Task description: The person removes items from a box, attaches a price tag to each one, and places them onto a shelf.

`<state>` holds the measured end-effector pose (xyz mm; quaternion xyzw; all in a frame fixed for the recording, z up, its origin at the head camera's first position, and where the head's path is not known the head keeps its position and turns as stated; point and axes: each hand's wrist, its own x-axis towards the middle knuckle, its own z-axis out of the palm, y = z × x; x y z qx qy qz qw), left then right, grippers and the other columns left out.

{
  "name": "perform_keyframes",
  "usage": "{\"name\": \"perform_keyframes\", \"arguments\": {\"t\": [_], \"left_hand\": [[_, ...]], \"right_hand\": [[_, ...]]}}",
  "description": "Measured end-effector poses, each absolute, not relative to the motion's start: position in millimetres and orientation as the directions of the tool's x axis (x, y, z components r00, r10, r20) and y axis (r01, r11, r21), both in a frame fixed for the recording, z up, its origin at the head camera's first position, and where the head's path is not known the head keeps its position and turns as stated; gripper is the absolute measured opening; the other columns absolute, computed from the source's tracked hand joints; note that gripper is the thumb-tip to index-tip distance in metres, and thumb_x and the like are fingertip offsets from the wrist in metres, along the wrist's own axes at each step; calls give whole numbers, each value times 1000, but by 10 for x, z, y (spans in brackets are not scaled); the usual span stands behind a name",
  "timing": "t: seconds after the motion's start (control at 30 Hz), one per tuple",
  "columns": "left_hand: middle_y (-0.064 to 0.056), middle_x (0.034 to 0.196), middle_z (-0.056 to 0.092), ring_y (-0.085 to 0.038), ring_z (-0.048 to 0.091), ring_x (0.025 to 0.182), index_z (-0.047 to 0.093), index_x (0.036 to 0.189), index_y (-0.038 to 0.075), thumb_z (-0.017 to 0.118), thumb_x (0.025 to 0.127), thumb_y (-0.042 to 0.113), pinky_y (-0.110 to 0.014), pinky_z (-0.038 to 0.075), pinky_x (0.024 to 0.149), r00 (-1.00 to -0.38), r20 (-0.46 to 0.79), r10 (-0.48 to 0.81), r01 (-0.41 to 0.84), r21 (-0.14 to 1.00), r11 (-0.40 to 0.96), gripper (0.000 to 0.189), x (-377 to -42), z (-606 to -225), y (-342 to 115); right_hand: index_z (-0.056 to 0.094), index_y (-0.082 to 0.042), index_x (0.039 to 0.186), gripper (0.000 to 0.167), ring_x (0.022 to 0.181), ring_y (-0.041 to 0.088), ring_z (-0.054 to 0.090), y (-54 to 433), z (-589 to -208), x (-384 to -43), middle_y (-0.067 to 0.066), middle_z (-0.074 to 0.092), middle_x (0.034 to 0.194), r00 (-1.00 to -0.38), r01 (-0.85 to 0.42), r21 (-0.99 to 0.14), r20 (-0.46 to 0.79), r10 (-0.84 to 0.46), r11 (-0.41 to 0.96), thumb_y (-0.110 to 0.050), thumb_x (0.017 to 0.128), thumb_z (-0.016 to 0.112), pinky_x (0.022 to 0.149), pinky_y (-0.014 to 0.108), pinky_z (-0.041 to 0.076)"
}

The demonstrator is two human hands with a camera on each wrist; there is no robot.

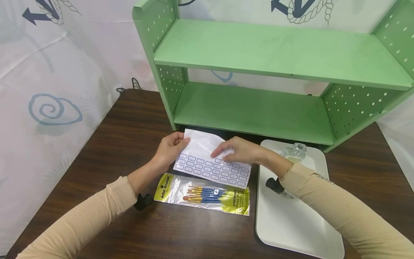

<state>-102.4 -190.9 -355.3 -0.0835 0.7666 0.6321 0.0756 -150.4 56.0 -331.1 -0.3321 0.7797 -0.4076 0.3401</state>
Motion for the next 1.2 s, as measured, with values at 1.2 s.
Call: {"name": "perform_keyframes", "arguments": {"t": [1.2], "left_hand": [[3,76,64,-10,63,62,52,111,-5,51,98,17,-21,52,55,-970,-243,-16,-243,957,157,25,-997,-3537,-1848]], "right_hand": [[68,-13,98,20,101,18,57,553,-3317,-1459,3,65,109,-589,-370,-799,-193,-785,474,-2,81,68,91,35,46]]}}
